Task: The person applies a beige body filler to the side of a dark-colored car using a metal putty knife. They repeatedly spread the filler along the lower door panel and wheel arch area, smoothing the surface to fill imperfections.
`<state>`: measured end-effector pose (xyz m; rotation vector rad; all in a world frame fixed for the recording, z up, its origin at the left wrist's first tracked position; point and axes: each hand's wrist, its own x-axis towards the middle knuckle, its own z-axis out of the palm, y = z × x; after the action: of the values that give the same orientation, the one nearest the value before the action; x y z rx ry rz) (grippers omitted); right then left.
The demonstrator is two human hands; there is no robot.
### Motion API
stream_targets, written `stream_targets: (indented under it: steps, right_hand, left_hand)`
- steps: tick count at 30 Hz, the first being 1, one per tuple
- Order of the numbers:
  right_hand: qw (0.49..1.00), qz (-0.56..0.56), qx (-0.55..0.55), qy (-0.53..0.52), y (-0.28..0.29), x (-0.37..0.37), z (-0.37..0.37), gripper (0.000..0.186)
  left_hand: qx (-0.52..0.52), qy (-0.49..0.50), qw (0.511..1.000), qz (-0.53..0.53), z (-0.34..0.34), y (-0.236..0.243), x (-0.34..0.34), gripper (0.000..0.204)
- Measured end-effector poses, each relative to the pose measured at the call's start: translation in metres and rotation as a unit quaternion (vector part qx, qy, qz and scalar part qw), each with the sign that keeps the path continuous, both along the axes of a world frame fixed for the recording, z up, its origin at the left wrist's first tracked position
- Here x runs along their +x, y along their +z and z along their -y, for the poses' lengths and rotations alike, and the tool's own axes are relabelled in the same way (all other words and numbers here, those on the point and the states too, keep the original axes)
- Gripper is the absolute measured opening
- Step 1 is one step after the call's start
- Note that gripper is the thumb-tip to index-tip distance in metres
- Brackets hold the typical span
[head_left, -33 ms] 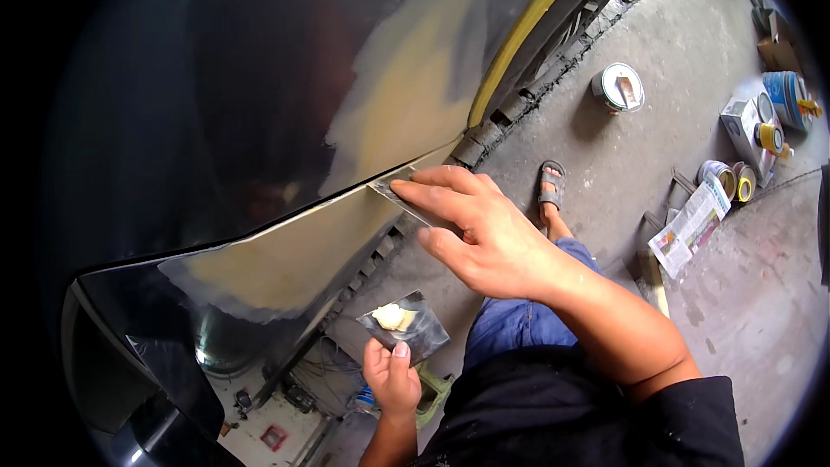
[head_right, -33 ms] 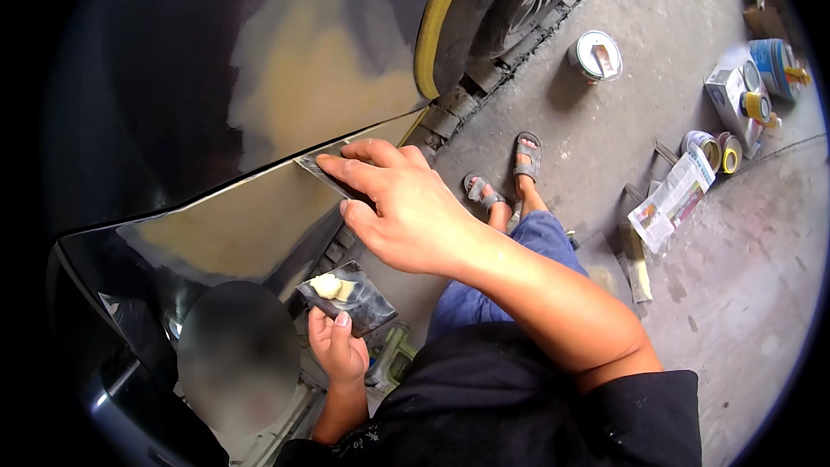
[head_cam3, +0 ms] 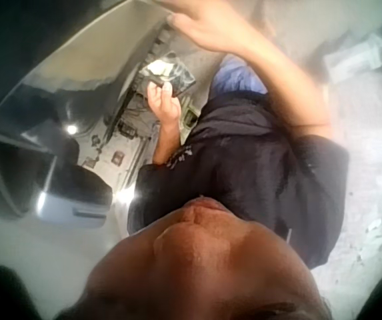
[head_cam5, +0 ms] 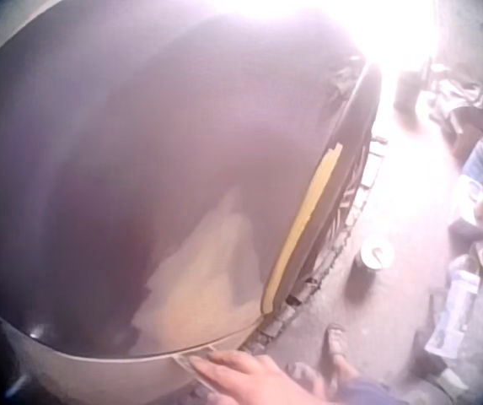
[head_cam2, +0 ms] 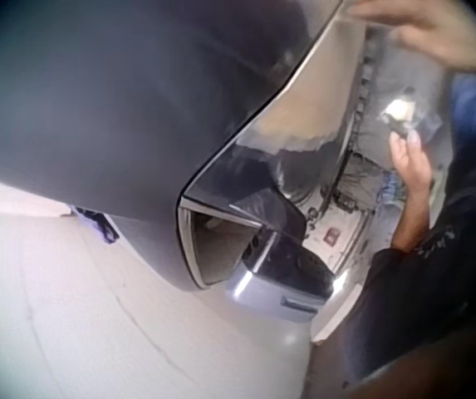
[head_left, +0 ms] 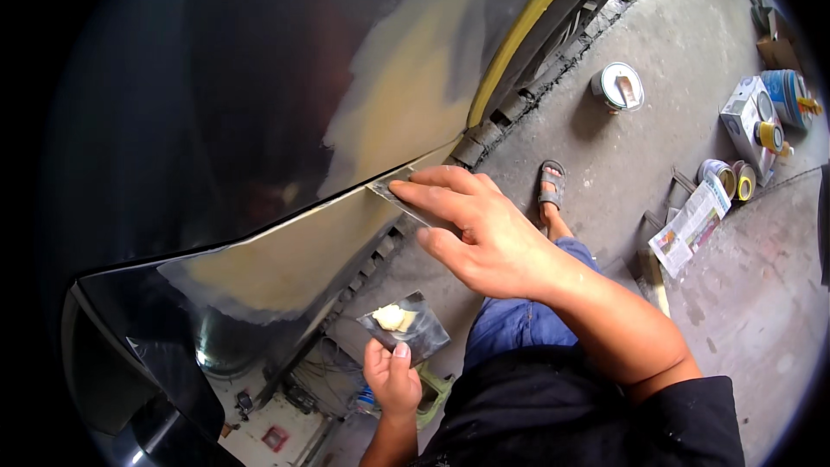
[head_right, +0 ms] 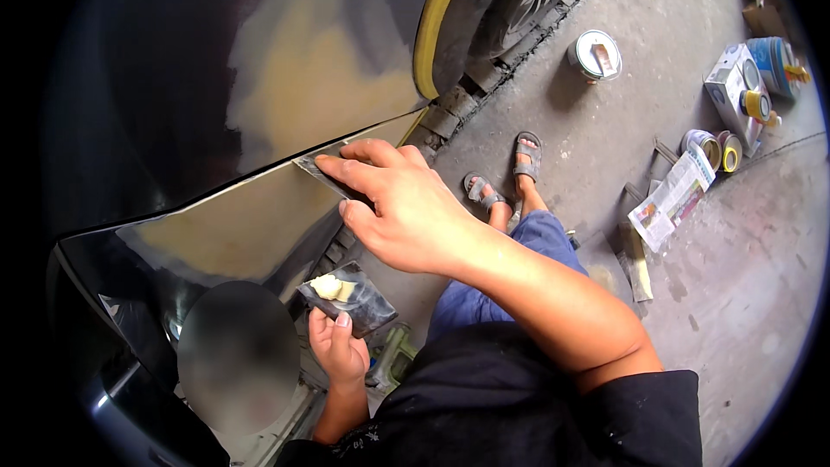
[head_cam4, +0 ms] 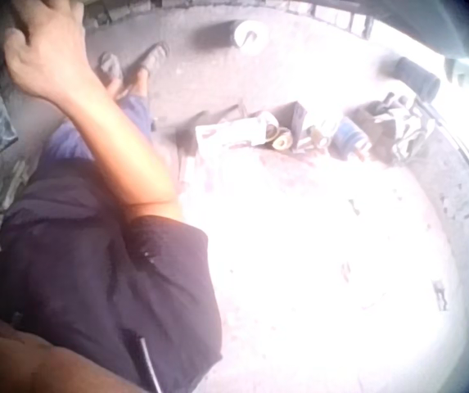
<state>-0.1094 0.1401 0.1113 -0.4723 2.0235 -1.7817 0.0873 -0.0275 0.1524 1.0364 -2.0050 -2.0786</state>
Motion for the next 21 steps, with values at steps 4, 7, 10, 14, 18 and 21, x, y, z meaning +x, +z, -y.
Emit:
stream_targets:
  steps: [4,7,10,14,18,21]
  right_hand:
    - [1.0,-0.001,-0.004,0.003,0.0005,-0.0021,-0.0002,0.047]
    - [1.0,0.002,-0.008,-0.002,-0.0015,-0.0009,0.0012,0.047]
    - [1.0,0.007,-0.005,-0.009,-0.0009,0.0001,0.0026,0.047]
    - [1.0,0.011,-0.002,-0.012,-0.0003,0.0015,0.0043,0.047]
    - [0.999,0.032,0.004,0.018,0.003,0.003,0.0002,0.048]
    - [1.0,0.016,-0.009,0.0,-0.0027,0.0054,-0.004,0.048]
  left_hand:
    - [-0.001,-0.003,1.0,0.003,-0.0008,-0.0007,0.0002,0.03]
    - [0.002,-0.004,1.0,0.007,-0.0009,-0.002,0.0011,0.03]
    - [0.004,-0.005,1.0,0.008,-0.0007,-0.0033,0.003,0.03]
    - [0.0,-0.011,1.0,0.006,-0.0018,-0.0041,0.0024,0.03]
    - [0.002,-0.013,1.0,0.006,-0.0024,-0.0039,0.0019,0.03]
    - [-0.001,-0.012,1.0,0.003,-0.0022,-0.003,0.0022,0.03]
